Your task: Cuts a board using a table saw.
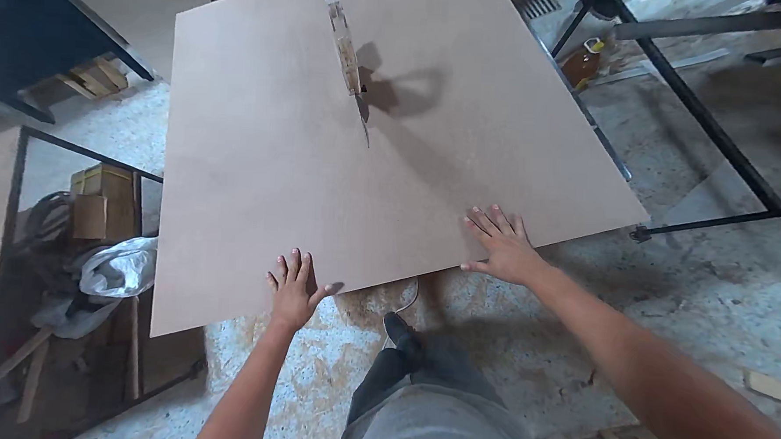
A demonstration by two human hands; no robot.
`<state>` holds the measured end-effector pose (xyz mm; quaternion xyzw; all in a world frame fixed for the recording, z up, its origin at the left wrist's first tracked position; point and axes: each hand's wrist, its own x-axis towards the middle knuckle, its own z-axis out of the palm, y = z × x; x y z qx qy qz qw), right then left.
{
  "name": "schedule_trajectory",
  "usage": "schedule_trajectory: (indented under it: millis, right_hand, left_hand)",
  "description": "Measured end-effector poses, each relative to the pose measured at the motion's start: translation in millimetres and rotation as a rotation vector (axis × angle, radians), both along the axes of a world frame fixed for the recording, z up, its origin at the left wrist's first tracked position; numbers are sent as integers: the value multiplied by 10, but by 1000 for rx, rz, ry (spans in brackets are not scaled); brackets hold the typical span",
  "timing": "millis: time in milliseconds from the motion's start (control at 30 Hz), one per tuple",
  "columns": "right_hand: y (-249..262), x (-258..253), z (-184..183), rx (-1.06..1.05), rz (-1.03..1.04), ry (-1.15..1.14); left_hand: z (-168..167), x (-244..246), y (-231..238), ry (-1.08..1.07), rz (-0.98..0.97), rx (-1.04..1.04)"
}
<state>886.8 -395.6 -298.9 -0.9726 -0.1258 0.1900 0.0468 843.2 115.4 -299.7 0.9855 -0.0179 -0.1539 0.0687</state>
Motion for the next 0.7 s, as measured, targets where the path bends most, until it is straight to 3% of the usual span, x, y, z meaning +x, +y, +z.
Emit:
schedule_trajectory:
  millis: [167, 700]
  right_hand:
    - [-88, 3, -216, 63, 1, -127]
    - [48, 799, -234, 65, -7, -133]
  left_hand:
    - [-332, -6, -185, -236, 119, 83]
    - [-361, 816, -81, -255, 131, 77]
